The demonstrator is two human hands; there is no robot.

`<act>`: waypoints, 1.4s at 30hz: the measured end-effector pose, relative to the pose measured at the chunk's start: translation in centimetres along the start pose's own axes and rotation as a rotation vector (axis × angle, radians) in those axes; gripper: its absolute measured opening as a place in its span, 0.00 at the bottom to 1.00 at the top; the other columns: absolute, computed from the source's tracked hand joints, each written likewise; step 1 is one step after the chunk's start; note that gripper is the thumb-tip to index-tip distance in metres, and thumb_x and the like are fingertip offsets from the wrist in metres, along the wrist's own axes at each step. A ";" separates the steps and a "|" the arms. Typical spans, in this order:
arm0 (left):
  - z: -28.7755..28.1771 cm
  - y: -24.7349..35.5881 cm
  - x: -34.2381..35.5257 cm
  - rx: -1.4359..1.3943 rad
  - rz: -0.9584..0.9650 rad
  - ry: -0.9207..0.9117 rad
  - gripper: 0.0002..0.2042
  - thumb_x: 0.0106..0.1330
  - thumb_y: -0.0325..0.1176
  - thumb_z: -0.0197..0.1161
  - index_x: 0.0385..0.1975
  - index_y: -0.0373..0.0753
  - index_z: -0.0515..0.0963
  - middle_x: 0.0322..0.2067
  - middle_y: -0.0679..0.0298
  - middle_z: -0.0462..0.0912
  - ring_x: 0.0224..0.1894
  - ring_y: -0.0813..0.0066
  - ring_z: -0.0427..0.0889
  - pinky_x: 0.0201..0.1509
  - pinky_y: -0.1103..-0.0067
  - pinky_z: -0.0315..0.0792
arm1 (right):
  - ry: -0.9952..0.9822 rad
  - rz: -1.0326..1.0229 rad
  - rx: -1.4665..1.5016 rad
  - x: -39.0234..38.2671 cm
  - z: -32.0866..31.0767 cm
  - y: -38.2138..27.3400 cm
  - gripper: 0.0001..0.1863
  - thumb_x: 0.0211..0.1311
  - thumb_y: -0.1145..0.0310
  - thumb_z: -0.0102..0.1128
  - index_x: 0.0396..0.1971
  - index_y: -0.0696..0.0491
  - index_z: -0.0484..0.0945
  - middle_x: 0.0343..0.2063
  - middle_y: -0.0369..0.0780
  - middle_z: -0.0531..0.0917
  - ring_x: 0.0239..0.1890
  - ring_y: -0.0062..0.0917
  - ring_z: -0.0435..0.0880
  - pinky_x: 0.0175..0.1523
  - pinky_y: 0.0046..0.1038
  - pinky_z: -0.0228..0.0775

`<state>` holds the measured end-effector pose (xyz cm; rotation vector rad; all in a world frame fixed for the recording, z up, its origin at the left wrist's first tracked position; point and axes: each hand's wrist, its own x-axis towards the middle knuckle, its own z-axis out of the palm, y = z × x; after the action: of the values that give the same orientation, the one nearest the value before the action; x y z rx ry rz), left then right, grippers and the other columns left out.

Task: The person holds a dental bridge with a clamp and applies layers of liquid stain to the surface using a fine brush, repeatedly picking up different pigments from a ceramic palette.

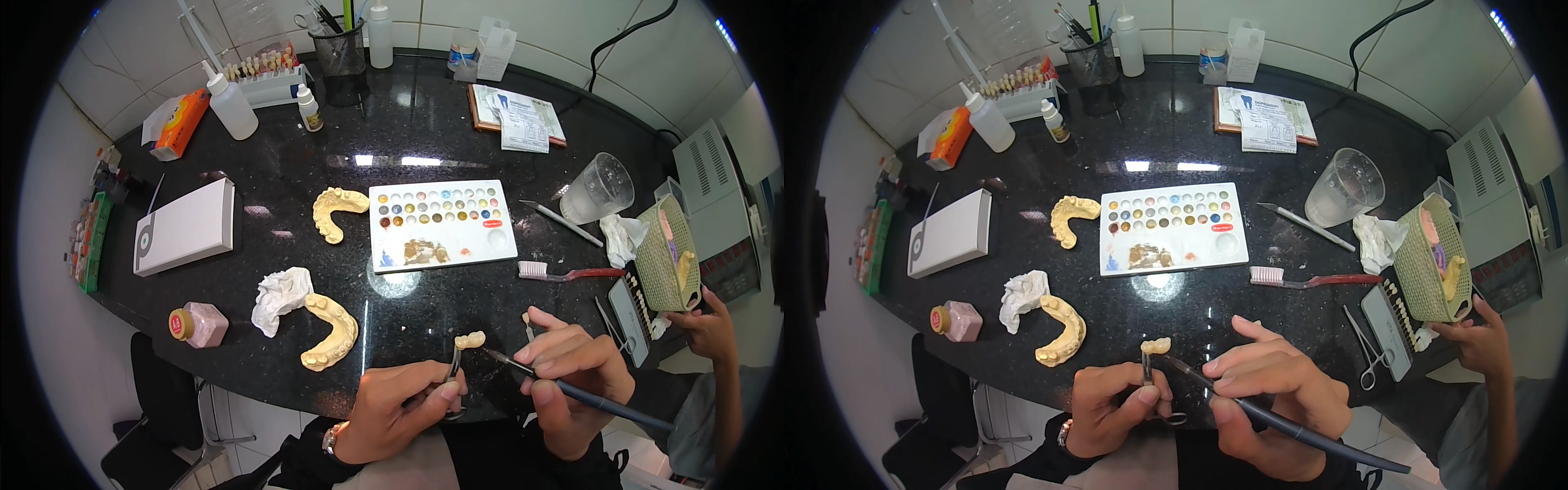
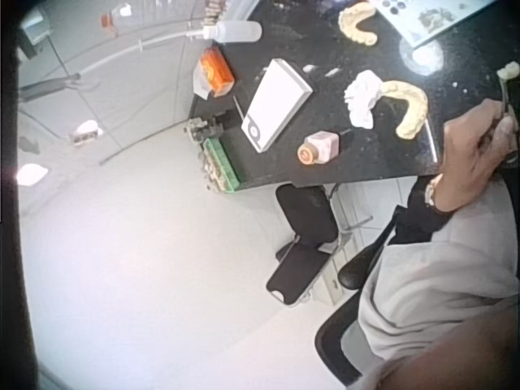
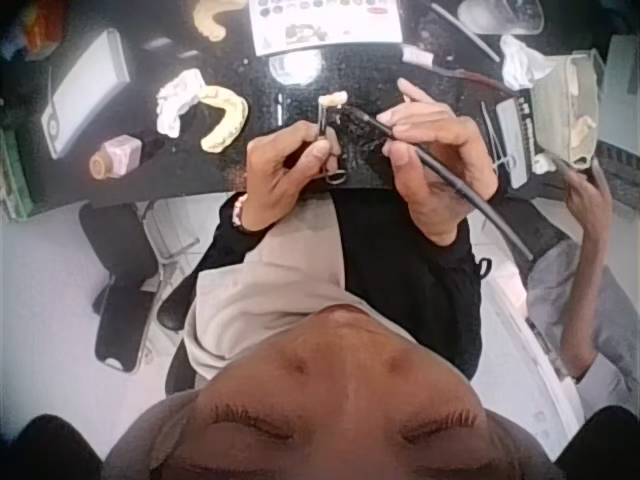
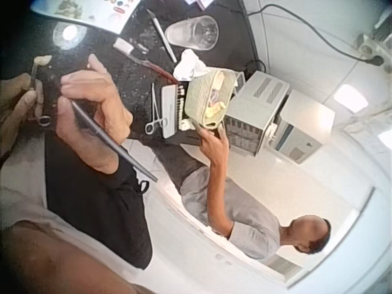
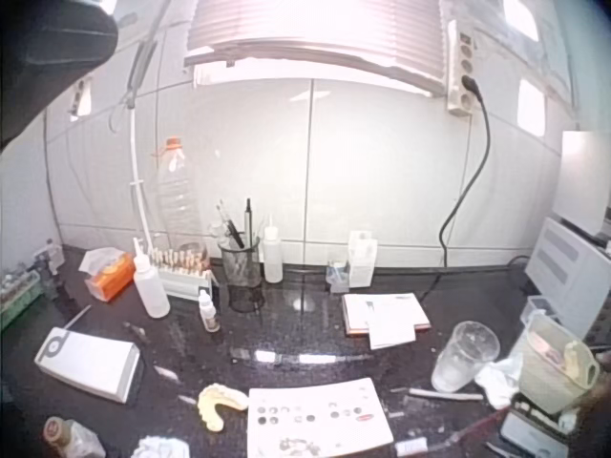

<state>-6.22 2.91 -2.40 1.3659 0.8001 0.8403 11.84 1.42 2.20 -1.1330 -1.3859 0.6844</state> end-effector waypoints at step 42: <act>0.9 0.4 0.0 0.194 0.101 0.064 0.06 0.58 0.25 0.60 0.33 0.31 0.77 0.22 0.61 0.80 0.22 0.75 0.80 0.25 0.82 0.71 | -0.079 -0.024 -0.028 0.0 -1.6 -0.8 0.09 0.54 0.68 0.61 0.26 0.54 0.70 0.15 0.36 0.77 0.24 0.24 0.80 0.54 0.46 0.62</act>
<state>-5.44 2.50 -1.92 1.5675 0.8856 0.9072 13.20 0.85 3.17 -1.1194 -1.4775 0.7004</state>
